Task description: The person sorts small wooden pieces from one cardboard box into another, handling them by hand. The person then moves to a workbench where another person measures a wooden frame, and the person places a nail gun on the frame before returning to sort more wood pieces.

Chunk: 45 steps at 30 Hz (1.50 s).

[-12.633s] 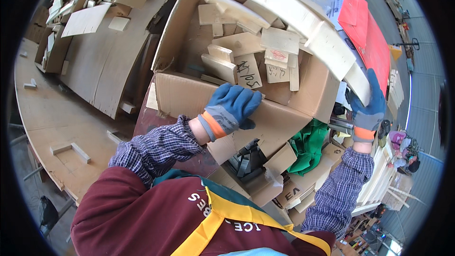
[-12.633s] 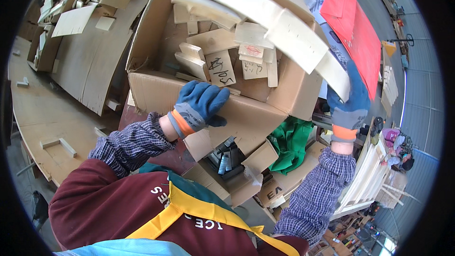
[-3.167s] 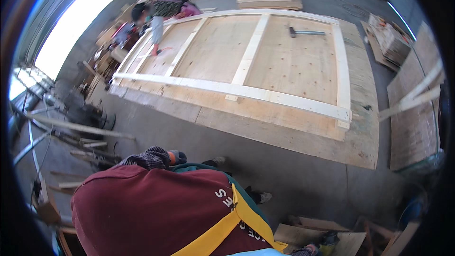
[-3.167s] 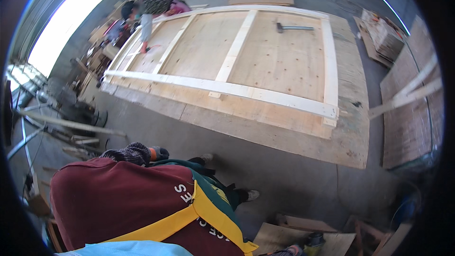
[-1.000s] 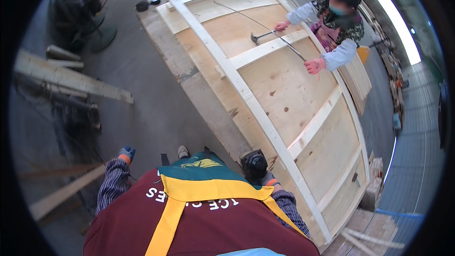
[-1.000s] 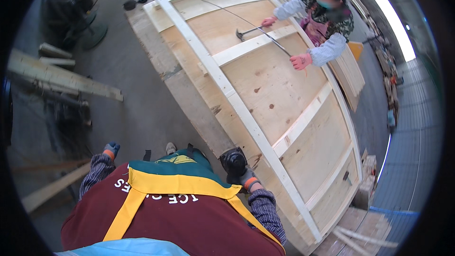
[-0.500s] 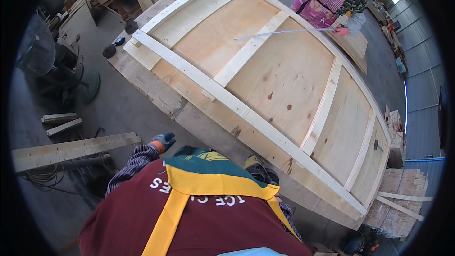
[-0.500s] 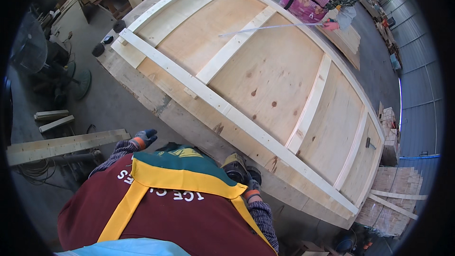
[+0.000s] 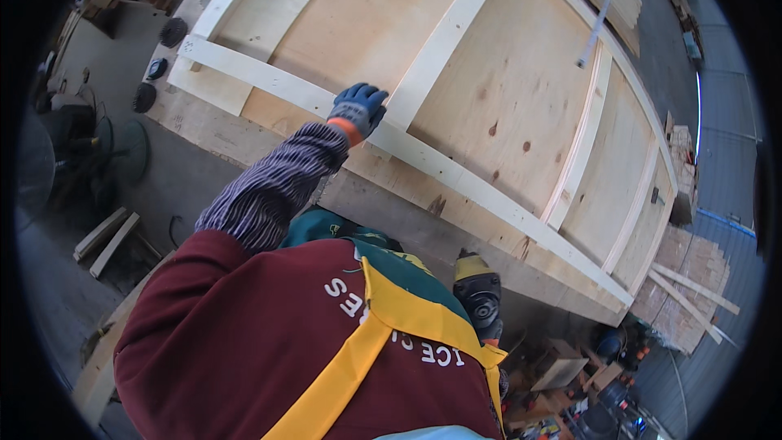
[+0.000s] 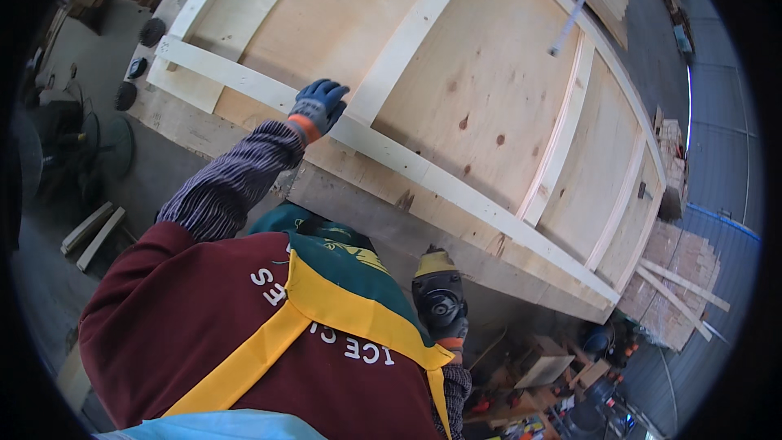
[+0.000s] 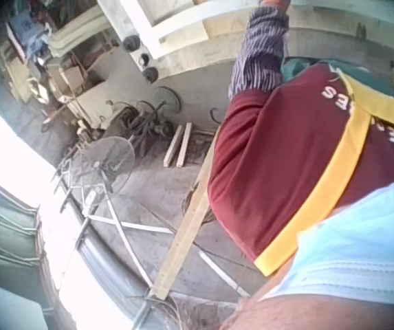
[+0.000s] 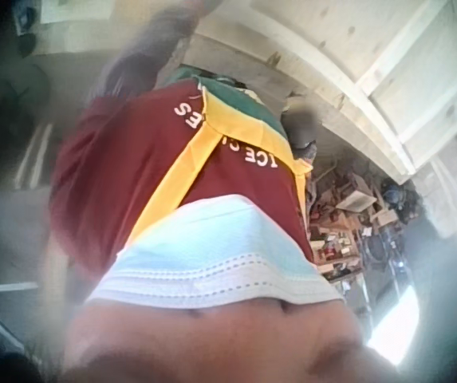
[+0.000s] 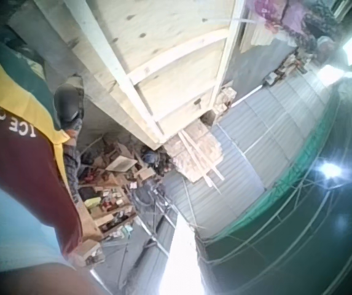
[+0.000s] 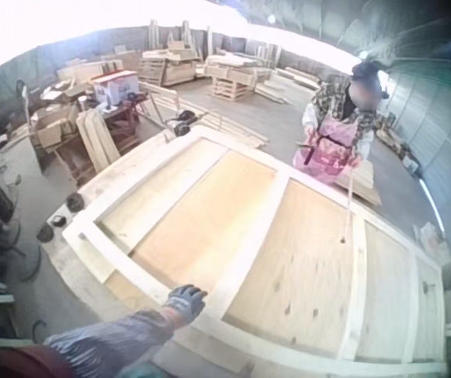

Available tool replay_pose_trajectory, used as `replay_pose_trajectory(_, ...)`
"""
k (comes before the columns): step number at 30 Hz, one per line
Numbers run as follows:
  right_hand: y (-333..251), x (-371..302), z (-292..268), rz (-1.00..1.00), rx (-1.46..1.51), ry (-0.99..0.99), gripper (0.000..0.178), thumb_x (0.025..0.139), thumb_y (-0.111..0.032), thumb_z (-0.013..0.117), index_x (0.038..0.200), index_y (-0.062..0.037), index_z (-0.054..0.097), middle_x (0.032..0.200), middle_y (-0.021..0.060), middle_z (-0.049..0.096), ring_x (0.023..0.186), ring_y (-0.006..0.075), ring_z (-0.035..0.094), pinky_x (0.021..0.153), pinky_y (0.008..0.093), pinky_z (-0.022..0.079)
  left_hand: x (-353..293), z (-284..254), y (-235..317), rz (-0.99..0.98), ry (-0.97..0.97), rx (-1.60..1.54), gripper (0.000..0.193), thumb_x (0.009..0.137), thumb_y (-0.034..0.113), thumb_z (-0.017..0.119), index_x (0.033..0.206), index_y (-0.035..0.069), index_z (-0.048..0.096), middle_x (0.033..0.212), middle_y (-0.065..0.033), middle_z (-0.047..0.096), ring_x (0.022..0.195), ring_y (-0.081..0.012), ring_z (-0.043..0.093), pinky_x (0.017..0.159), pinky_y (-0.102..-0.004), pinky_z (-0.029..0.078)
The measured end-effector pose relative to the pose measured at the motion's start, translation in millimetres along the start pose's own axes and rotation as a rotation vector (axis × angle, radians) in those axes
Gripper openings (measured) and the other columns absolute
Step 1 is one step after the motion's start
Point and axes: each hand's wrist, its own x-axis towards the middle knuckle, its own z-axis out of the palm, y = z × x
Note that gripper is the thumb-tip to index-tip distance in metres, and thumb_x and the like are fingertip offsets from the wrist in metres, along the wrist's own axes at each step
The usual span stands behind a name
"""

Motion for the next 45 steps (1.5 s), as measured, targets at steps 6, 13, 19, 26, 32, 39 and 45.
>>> replay_pose_trajectory(6, -71.5, 9.6, -79.2, -0.102, -0.182, 0.250, 0.044, 0.077, -0.022, 0.069, 0.118, -0.0063, 0.062, 0.108, 0.0145, 0.068, 0.107, 0.0331, 0.062, 0.093, 0.0392, 0.048, 23.7, 42.9, -14.5, -0.089, -0.079, 0.127, 0.031, 0.088, 0.027, 0.059, 0.116, 0.014, 0.061, 0.106, -0.0105, 0.064, 0.107, -0.0320, 0.057, 0.093, -0.0454, 0.043)
replay_pose_trajectory(13, -128.4, 122.2, -152.2, 0.007, 0.120, 0.202, 0.054, 0.078, -0.028, 0.070, 0.126, -0.0090, 0.056, 0.123, 0.0172, 0.061, 0.113, 0.0367, 0.057, 0.094, 0.0434, 0.047, 22.8, 53.1, -17.5, -0.155, -0.170, 0.173, 0.032, 0.089, 0.027, 0.054, 0.119, 0.017, 0.060, 0.101, -0.0104, 0.067, 0.102, -0.0327, 0.060, 0.090, -0.0467, 0.045)
replay_pose_trajectory(19, -141.7, 246.2, -149.8, -0.035, -0.024, 0.316, 0.061, 0.079, -0.031, 0.070, 0.132, -0.0113, 0.047, 0.118, 0.0159, 0.063, 0.105, 0.0366, 0.060, 0.090, 0.0432, 0.048, 27.3, 48.1, -12.6, -0.240, -0.323, 0.171, 0.034, 0.091, 0.028, 0.050, 0.122, 0.016, 0.056, 0.105, -0.0103, 0.066, 0.108, -0.0304, 0.058, 0.092, -0.0462, 0.042)
replay_pose_trajectory(26, -169.9, 333.5, -127.0, 0.284, -0.263, 0.163, 0.081, 0.081, -0.036, 0.064, 0.149, -0.0129, 0.025, 0.100, 0.0161, 0.069, 0.087, 0.0344, 0.067, 0.078, 0.0461, 0.052, 29.9, 41.7, -9.4, -0.235, -0.314, 0.160, 0.035, 0.089, 0.026, 0.054, 0.122, 0.016, 0.056, 0.106, -0.0084, 0.066, 0.106, -0.0297, 0.059, 0.092, -0.0459, 0.043)
replay_pose_trajectory(32, -168.0, 344.5, -83.5, 0.257, -0.249, 0.084, 0.105, 0.077, -0.039, 0.071, 0.153, -0.0121, 0.004, 0.099, 0.0153, 0.068, 0.085, 0.0321, 0.067, 0.075, 0.0459, 0.051, 32.7, 40.5, -8.0, -0.226, -0.312, 0.166, 0.033, 0.087, 0.025, 0.056, 0.118, 0.016, 0.060, 0.104, -0.0086, 0.068, 0.101, -0.0298, 0.061, 0.087, -0.0456, 0.047)
replay_pose_trajectory(39, -152.0, 345.1, -69.5, 0.201, -0.234, 0.101, 0.109, 0.075, -0.040, 0.075, 0.153, -0.0162, 0.003, 0.104, 0.0153, 0.068, 0.087, 0.0316, 0.067, 0.077, 0.0456, 0.051, 30.9, 47.0, -12.6, -0.214, -0.279, 0.186, 0.030, 0.087, 0.027, 0.056, 0.115, 0.016, 0.063, 0.101, -0.0089, 0.068, 0.098, -0.0309, 0.063, 0.084, -0.0460, 0.049)
replay_pose_trajectory(45, -153.6, 362.5, -81.0, 0.217, -0.158, 0.117, 0.106, 0.077, -0.038, 0.074, 0.154, -0.0177, 0.004, 0.112, 0.0157, 0.067, 0.094, 0.0324, 0.067, 0.081, 0.0458, 0.050, 29.5, 49.3, -14.0, -0.205, -0.296, 0.206, 0.031, 0.088, 0.026, 0.054, 0.116, 0.016, 0.062, 0.104, -0.0109, 0.068, 0.099, -0.0321, 0.062, 0.086, -0.0454, 0.049)
